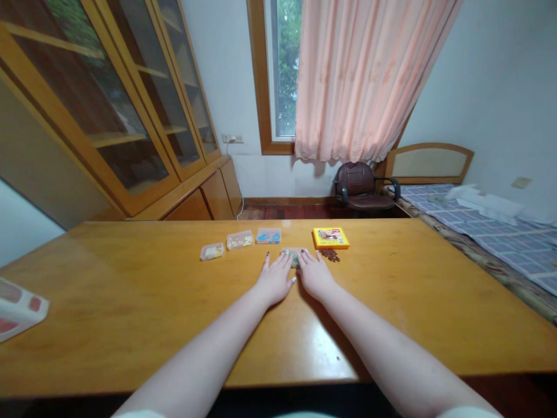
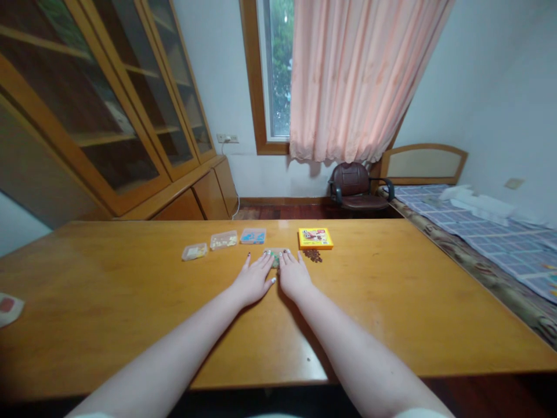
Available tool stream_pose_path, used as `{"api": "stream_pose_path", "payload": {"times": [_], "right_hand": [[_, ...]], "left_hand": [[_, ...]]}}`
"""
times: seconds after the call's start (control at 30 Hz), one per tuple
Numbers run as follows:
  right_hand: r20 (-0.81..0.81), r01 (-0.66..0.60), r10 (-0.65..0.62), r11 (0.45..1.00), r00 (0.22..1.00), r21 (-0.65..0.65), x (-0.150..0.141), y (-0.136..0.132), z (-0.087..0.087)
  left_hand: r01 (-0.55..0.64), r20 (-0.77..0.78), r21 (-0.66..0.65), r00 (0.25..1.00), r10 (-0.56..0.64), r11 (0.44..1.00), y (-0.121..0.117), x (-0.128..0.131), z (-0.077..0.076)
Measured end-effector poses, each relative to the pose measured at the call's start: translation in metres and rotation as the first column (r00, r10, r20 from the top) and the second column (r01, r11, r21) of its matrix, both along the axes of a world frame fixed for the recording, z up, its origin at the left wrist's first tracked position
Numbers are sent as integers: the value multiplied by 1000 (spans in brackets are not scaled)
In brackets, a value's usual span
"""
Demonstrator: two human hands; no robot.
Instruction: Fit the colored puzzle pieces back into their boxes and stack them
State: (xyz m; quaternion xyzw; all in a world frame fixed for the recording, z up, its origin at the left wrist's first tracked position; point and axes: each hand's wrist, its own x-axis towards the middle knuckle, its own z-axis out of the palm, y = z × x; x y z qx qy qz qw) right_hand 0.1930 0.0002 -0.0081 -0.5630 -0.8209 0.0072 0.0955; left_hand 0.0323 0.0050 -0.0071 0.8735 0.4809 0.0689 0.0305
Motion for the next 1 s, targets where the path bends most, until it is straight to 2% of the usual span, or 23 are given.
{"api": "stream_pose_path", "payload": {"times": [0.13,0.3,0.37,0.47,0.53,0.6,0.7,0.87,0.93,1.0], "right_hand": [[11,38,-38,999,999,30,1,25,-1],[1,87,-87,996,996,13,3,65,3],[-21,78,-78,997,997,5,14,79,5],[-133,95,-88,994,987,51,50,94,9],[-229,170,-157,985,961,41,82,97,8],[-263,198,-198,980,944,-28,112,94,3],[-276,87,-110,992,955,-94,139,84,-6],[-314,97,-104,995,944,-39,133,61,-19],[-377,110,-107,994,920,-14,126,52,-23],[-488,158,-143,987,861,-10,120,45,-27]], "left_hand": [[0,-58,-29,998,-2,1000,31,7,4],[-76,-91,-11,993,74,997,77,18,8],[-86,-101,20,991,88,996,92,17,8],[-79,-104,34,991,82,996,104,10,4],[-80,-79,61,993,84,995,106,5,2],[-78,-45,116,995,84,990,101,3,0],[-31,-7,148,999,33,988,85,14,0],[131,74,1,989,-131,991,55,53,3],[141,114,-76,985,-132,987,47,68,2],[108,134,-150,987,-88,983,43,78,-1]]}}
